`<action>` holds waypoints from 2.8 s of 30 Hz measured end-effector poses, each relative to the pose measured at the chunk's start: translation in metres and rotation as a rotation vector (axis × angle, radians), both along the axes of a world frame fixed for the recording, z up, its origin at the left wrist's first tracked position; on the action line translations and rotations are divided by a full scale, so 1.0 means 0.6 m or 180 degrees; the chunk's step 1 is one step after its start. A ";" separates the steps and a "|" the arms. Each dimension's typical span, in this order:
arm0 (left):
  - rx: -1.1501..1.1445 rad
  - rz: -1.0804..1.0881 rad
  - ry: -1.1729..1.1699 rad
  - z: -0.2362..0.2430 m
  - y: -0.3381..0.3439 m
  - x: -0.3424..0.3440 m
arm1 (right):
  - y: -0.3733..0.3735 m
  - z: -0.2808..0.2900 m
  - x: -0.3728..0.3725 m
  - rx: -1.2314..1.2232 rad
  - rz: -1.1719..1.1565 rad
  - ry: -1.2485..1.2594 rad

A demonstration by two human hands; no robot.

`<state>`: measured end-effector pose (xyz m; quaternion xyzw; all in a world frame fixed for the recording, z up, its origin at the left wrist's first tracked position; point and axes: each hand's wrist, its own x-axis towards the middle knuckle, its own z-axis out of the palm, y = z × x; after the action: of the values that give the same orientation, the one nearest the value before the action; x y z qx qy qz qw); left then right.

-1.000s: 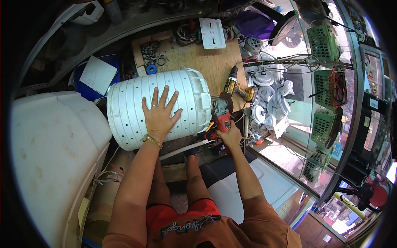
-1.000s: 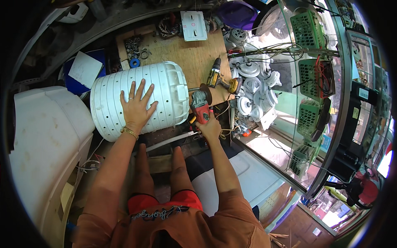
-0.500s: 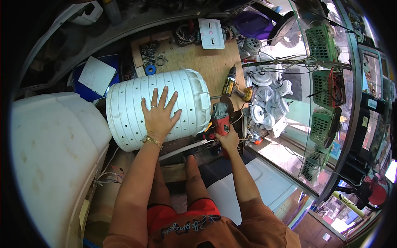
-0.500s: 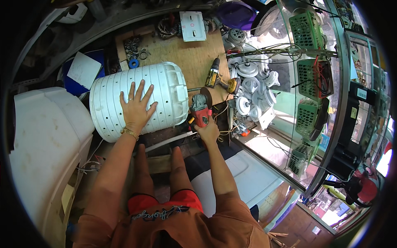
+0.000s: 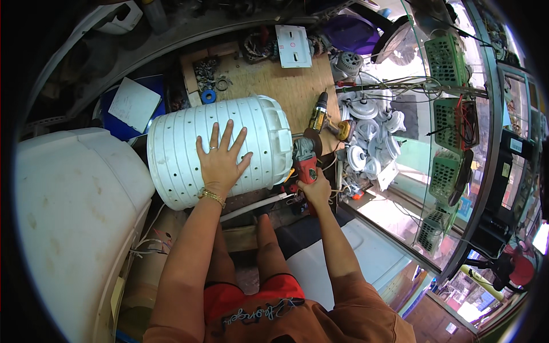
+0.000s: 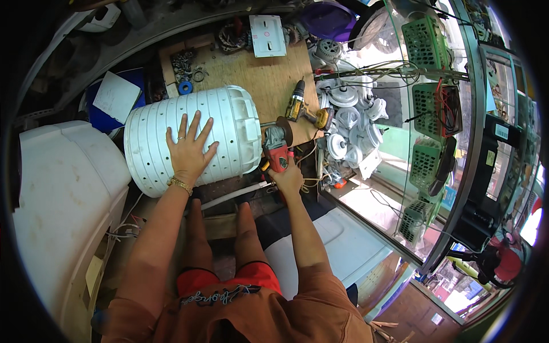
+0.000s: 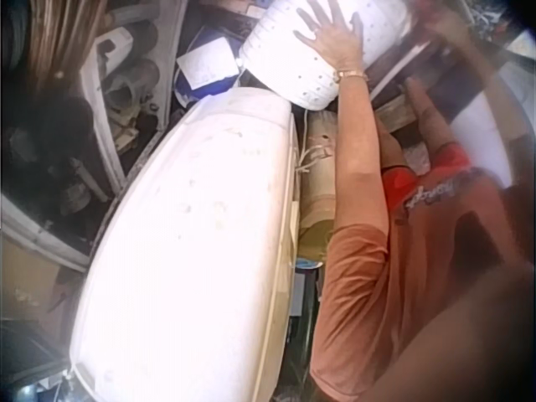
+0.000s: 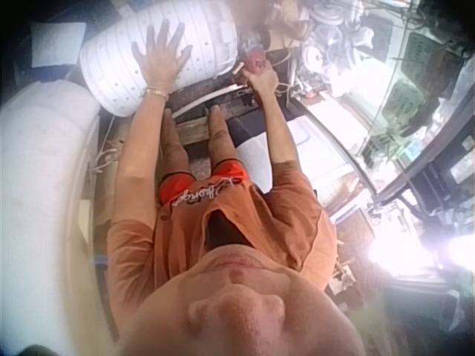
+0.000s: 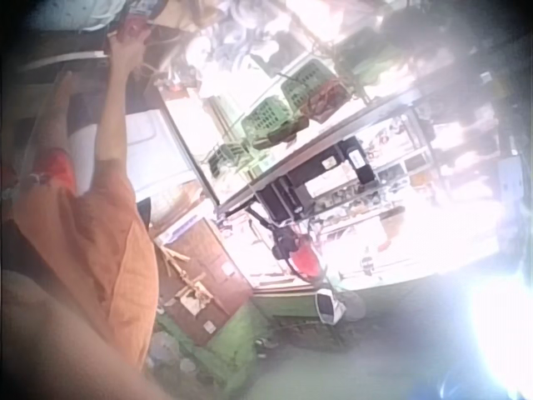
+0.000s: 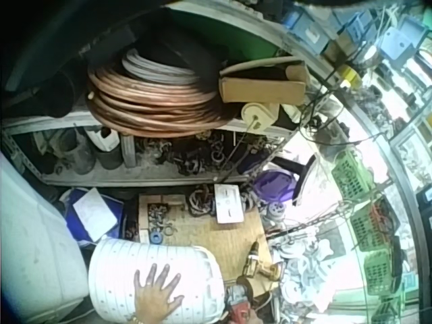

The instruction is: The person holds and moves a washing machine drum, handles another drum, and uses a rasp by hand to work on the metal shaft of a drum while sitting on the floor.

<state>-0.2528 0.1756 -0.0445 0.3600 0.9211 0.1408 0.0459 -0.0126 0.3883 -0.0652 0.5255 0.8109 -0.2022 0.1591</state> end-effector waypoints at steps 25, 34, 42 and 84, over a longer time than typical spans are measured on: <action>0.0100 0.0017 -0.0038 -0.003 -0.001 -0.002 | 0.001 -0.001 -0.005 -0.0068 -0.0053 -0.0095; 0.0081 0.0013 -0.0028 -0.002 -0.002 -0.003 | 0.001 -0.003 -0.008 -0.0039 -0.0057 -0.0165; 0.0120 0.0015 0.0028 0.000 -0.003 -0.003 | -0.006 0.000 -0.007 -0.0037 -0.0042 -0.0143; 0.0049 0.0021 -0.0224 -0.001 0.000 -0.010 | -0.006 0.022 -0.021 -0.0054 -0.0097 -0.0013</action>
<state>-0.2589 0.1757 -0.0453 0.3521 0.9190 0.1607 0.0750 -0.0249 0.3847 -0.0522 0.5368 0.8008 -0.2104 0.1621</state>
